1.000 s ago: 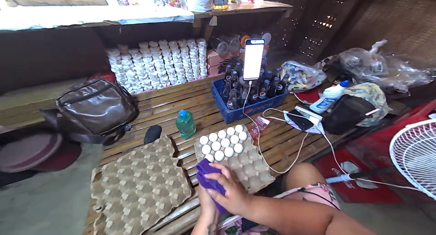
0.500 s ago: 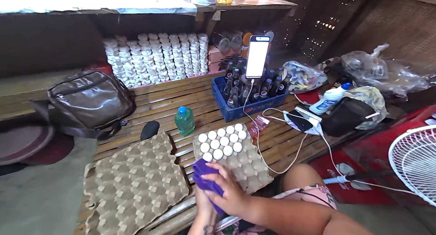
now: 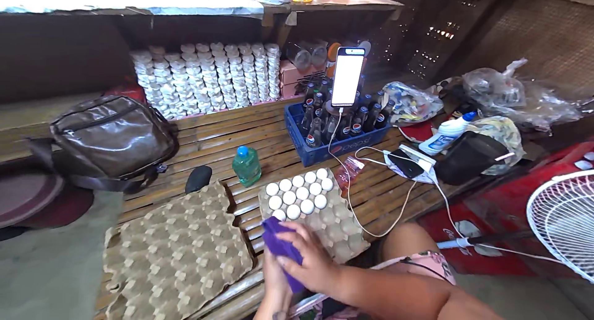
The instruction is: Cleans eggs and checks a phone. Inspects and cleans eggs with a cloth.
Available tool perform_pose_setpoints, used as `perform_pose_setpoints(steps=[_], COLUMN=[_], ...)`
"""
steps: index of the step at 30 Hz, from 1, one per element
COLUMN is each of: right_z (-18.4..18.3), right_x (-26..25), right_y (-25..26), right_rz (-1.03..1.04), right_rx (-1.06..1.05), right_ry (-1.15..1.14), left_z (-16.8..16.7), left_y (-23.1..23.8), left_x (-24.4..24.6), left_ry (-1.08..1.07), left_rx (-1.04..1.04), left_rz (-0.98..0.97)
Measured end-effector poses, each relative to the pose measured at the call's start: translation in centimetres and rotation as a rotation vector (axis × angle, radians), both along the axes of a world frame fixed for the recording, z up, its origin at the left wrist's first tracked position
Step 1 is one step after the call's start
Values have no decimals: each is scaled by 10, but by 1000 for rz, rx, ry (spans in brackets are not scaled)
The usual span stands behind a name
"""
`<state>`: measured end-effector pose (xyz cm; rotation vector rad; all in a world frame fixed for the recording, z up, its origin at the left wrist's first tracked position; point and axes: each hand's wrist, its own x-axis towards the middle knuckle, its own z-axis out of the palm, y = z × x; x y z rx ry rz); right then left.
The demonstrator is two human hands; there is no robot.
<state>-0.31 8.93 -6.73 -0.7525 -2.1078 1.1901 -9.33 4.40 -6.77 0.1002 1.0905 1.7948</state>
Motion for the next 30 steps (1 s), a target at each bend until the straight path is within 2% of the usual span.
perform_pose_setpoints(steps=[2, 4, 7, 10, 12, 14, 17, 19, 24, 27, 30], right_z=[-6, -8, 2, 15, 15, 10, 1, -3, -2, 5, 6], right_x=[0, 0, 5, 8, 7, 6, 4, 3, 5, 9, 11], right_y=[-4, 3, 17, 25, 25, 18, 0, -3, 12, 21, 29], right_rz=[44, 49, 23, -56, -96, -101, -63, -11, -7, -77, -145], right_rx=[148, 133, -74, -368, -462, -388, -109, 0, -65, -117, -166], right_ry=[-24, 3, 61, 100, 113, 108, 12, -44, -7, 23, 61], left_z=[20, -2, -29, -28, -26, -24, -19, -22, -24, -30, -31], left_y=[0, 0, 3, 5, 4, 3, 2, 0, 5, 5, 5], left_x=[-2, 1, 7, 11, 11, 7, 4, 4, 8, 15, 20], left_ry=[-76, -13, 156, 224, 190, 99, -110, -144, -150, -3, 48], left_rx=[-112, -28, 92, 96, 100, 87, 48, 18, -9, 45, 103], left_rz=[29, 31, -21, -81, -101, -92, -28, 32, 21, -42, -78])
